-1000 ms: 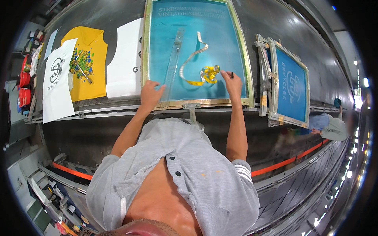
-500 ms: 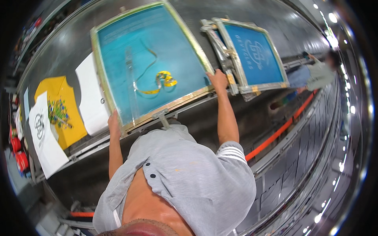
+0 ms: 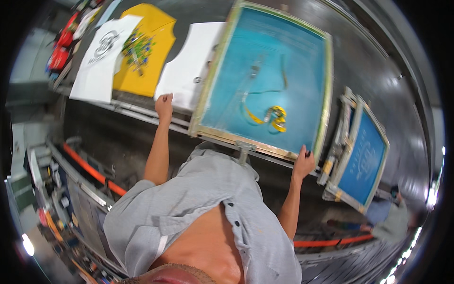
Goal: The person aligns a white t-shirt on a screen printing press, then positions a screen printing frame over it. They use a ruler and marker to draw lines on the screen mesh, then measure the frame with a tape measure.
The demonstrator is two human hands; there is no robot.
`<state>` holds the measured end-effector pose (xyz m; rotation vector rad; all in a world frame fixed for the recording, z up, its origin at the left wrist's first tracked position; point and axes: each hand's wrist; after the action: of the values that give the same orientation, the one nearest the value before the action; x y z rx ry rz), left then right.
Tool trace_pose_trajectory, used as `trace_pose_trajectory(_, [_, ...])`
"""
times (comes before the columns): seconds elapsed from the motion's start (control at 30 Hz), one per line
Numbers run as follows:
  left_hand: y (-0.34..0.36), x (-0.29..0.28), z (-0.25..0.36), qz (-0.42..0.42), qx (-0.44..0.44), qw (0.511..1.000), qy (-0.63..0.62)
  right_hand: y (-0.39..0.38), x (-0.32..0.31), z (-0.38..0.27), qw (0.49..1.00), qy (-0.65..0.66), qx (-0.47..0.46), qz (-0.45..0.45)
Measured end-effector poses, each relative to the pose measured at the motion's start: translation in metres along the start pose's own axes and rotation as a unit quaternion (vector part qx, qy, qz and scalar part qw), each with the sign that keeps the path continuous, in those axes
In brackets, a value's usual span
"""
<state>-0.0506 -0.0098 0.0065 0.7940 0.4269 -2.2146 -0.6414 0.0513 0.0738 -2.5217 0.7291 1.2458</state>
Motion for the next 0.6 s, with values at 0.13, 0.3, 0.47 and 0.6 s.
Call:
trace_pose_trajectory(0.13, [0.085,-0.046,-0.074,0.155,0.059,0.981,0.101,-0.098,0.012,-0.08,0.86,0.316,0.246,-0.316])
trace_pose_trajectory(0.3, [0.074,-0.013,-0.037,0.063,0.016,0.94,0.336,-0.126,0.023,-0.098,0.764,0.418,0.372,-0.32])
trace_pose_trajectory(0.47, [0.01,0.02,0.036,-0.249,-0.025,0.959,-0.131,-0.134,0.066,-0.062,0.692,0.572,0.35,-0.268])
trace_pose_trajectory(0.6, [-0.01,0.056,0.056,-0.508,-0.13,0.799,-0.294,-0.153,0.109,-0.079,0.668,0.643,0.293,-0.233])
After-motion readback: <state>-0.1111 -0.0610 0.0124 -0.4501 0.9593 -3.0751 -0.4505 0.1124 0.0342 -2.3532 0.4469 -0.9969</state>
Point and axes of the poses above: each hand's wrist, its own y-axis towards the middle knuckle, its own x-axis out of the palm, z = x × y, and after that the axes turned 9 degrees about y, right-handed
